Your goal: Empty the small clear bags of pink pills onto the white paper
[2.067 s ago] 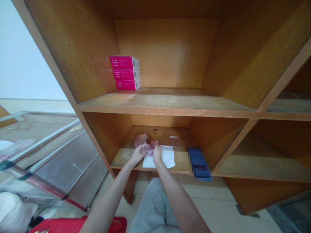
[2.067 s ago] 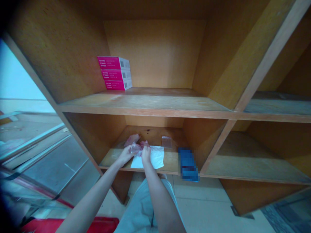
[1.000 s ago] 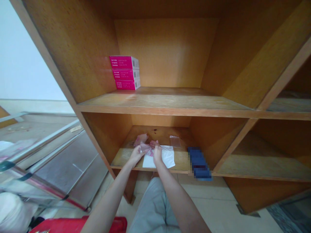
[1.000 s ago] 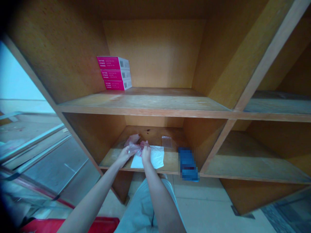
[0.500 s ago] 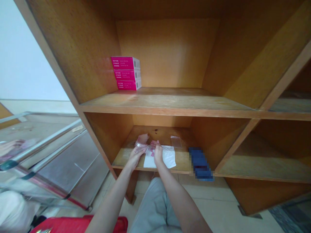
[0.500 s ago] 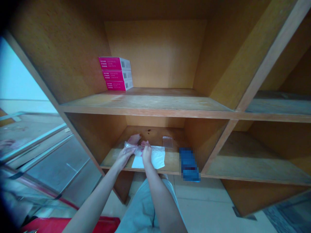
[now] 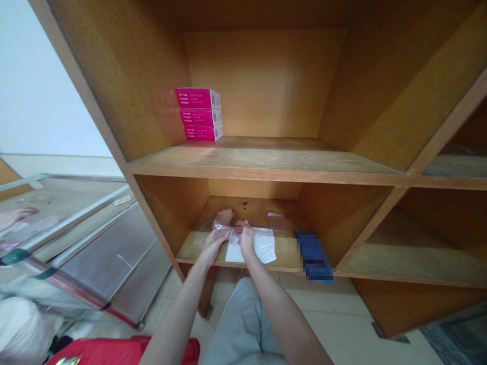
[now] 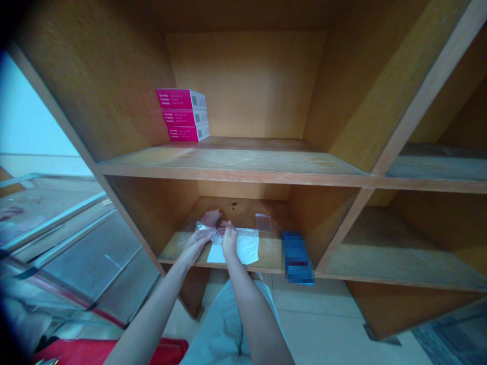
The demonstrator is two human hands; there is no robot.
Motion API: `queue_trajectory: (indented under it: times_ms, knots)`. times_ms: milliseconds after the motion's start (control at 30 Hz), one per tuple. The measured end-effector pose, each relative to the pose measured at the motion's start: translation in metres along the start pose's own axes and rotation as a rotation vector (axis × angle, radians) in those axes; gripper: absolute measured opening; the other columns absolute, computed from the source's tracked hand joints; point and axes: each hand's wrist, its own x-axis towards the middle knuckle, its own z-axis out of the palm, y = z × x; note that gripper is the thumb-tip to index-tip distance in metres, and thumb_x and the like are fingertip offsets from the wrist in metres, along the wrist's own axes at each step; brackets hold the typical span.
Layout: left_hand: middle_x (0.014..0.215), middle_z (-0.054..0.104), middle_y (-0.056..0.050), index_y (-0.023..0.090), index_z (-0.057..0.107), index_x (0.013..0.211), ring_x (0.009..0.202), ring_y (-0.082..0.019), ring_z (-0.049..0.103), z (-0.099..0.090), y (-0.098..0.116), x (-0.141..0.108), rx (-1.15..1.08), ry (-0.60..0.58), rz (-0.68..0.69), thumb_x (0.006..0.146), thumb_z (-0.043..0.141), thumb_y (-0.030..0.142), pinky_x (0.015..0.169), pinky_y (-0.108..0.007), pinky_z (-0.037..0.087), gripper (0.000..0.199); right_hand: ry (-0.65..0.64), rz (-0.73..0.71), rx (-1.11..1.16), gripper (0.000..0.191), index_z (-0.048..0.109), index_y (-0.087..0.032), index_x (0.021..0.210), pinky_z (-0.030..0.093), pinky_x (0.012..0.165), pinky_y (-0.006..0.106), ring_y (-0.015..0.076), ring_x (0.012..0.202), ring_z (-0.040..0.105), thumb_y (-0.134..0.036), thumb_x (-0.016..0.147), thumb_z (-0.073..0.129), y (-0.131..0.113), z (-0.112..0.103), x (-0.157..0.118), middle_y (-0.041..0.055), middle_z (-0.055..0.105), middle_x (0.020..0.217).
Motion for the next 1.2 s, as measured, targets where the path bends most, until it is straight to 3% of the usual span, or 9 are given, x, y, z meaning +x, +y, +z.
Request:
queue_trajectory:
  times_ms: [1200]
  knots:
    - [0.097,0.066,-0.011,0.012,0.064,0.091,0.093,-0.02,0.059,0.0023,0.0009,0.0005,-0.064,0.014,-0.035,0.06,0.07,0.028,0.089,-0.034,0.04,0.035,0.012,0.02,0.002,0.044,0.061,-0.015,0.08,0.046,0.063,0.029,0.0175,0.067,0.06,-0.048,0.082,0.032,0.0,0.0002,-0.0006,0.0094,0.066,0.079]
